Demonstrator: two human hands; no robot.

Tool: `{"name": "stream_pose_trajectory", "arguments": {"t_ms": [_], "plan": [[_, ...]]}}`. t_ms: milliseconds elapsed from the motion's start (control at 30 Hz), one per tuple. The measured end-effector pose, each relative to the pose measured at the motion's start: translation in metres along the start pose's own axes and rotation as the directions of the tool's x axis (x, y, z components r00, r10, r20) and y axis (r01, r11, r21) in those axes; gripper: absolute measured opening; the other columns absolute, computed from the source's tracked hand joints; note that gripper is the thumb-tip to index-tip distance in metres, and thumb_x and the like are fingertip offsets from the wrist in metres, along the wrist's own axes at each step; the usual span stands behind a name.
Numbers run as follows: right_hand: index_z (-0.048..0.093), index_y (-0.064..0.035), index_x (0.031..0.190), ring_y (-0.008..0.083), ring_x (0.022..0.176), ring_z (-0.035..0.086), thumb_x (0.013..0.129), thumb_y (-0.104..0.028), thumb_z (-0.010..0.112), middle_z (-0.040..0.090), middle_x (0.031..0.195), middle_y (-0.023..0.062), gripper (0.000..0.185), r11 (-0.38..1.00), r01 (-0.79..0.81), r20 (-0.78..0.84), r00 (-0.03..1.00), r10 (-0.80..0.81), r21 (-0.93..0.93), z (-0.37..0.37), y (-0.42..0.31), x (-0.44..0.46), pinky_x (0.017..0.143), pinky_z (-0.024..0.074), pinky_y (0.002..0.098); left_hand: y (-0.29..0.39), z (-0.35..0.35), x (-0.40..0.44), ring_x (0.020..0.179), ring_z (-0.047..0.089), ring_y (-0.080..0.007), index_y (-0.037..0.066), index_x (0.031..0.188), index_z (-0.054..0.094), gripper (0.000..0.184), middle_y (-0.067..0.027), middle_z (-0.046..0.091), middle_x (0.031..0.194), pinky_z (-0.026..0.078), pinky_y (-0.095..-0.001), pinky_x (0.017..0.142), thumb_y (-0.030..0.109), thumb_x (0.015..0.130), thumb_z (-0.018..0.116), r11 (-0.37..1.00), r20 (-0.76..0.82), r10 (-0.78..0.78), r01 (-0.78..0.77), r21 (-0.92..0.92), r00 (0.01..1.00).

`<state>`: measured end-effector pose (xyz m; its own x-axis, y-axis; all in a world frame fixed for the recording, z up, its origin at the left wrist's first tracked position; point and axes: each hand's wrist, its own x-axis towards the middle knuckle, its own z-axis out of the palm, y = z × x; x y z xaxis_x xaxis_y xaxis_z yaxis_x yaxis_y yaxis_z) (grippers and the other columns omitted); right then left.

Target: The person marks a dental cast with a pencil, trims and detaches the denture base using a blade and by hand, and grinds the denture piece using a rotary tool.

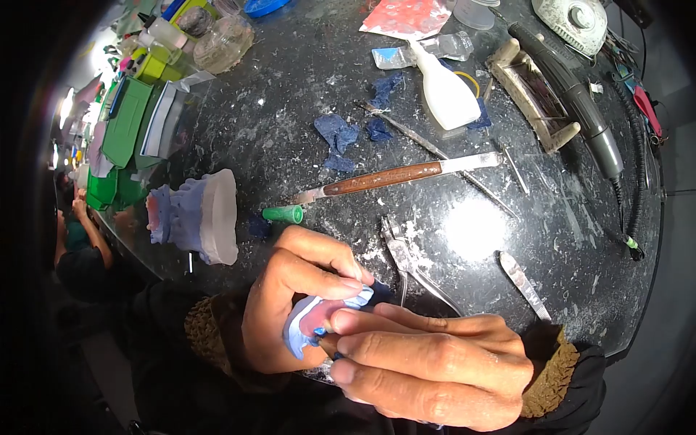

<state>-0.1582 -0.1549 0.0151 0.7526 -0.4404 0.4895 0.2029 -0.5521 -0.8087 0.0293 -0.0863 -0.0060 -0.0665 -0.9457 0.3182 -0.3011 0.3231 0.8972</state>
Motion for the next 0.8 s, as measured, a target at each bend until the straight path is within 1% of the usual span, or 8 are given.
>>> {"name": "stream_pose_trajectory", "arguments": {"t_ms": [100,200,400,500,600,700,800], "plan": [[0.061,0.0030,0.089,0.0344,0.087,0.066,0.074,-0.002,0.073,0.062,0.087,0.0191,0.019,1.000,-0.006,0.016,1.000,0.006,-0.026,-0.0004,-0.0010,0.0024,0.082,0.0547,0.0392,0.0014,0.0006,-0.0003,0.085,0.060,-0.0197,0.005,0.097,0.048,0.040,-0.0138,0.053,0.098,0.050,-0.0295,0.073,0.002,0.069,0.076,1.000,-0.014,-0.016,0.016,0.015,1.000],[0.062,0.0031,0.088,0.0336,0.086,0.067,0.074,-0.001,0.073,0.062,0.086,0.0186,0.018,1.000,-0.005,0.004,1.000,0.005,-0.022,0.0010,0.0000,0.0026,0.080,0.0557,0.0384,-0.0001,-0.0009,-0.0002,0.085,0.060,-0.0200,0.005,0.097,0.048,0.040,-0.0142,0.053,0.098,0.050,-0.0297,0.073,0.000,0.068,0.075,1.000,0.005,-0.014,0.014,0.008,1.000],[0.064,0.0022,0.084,0.0312,0.083,0.067,0.072,-0.001,0.074,0.064,0.083,0.0175,0.016,0.997,-0.007,-0.024,1.000,0.005,-0.083,0.0061,-0.0017,0.0054,0.077,0.0569,0.0368,0.0019,-0.0010,-0.0003,0.085,0.060,-0.0202,0.004,0.096,0.049,0.039,-0.0145,0.053,0.098,0.050,-0.0301,0.073,-0.002,0.067,0.075,0.999,-0.001,-0.037,0.037,-0.003,0.999],[0.064,0.0018,0.084,0.0307,0.084,0.068,0.071,-0.001,0.074,0.064,0.084,0.0170,0.017,0.994,0.019,0.011,1.000,-0.018,-0.104,0.0031,-0.0009,0.0051,0.077,0.0571,0.0360,0.0021,-0.0017,0.0008,0.085,0.060,-0.0200,0.005,0.096,0.050,0.039,-0.0143,0.054,0.098,0.050,-0.0300,0.073,-0.001,0.067,0.075,0.999,0.001,-0.031,0.031,-0.006,1.000],[0.064,0.0015,0.085,0.0307,0.084,0.067,0.071,-0.001,0.074,0.065,0.084,0.0170,0.017,0.995,0.015,-0.019,1.000,-0.016,-0.094,0.0048,-0.0001,0.0032,0.077,0.0569,0.0355,0.0025,-0.0016,0.0010,0.084,0.060,-0.0198,0.005,0.096,0.050,0.038,-0.0138,0.054,0.098,0.049,-0.0299,0.073,-0.001,0.067,0.075,1.000,0.001,-0.026,0.026,0.011,1.000],[0.064,0.0019,0.085,0.0307,0.083,0.068,0.072,-0.001,0.073,0.064,0.084,0.0168,0.016,0.992,0.029,-0.024,0.999,-0.032,-0.123,0.0048,0.0001,0.0017,0.077,0.0572,0.0358,0.0021,-0.0008,0.0006,0.084,0.060,-0.0198,0.005,0.096,0.050,0.039,-0.0136,0.054,0.098,0.050,-0.0296,0.073,-0.001,0.067,0.075,1.000,-0.006,-0.011,0.011,0.019,1.000],[0.063,0.0025,0.086,0.0310,0.082,0.068,0.074,0.000,0.072,0.063,0.084,0.0166,0.016,0.993,0.033,-0.027,0.999,-0.036,-0.111,0.0060,-0.0015,0.0074,0.076,0.0576,0.0362,0.0020,0.0010,0.0004,0.084,0.060,-0.0196,0.004,0.096,0.050,0.039,-0.0136,0.054,0.098,0.050,-0.0289,0.072,-0.002,0.067,0.075,1.000,-0.025,-0.014,0.014,-0.002,1.000]]}}
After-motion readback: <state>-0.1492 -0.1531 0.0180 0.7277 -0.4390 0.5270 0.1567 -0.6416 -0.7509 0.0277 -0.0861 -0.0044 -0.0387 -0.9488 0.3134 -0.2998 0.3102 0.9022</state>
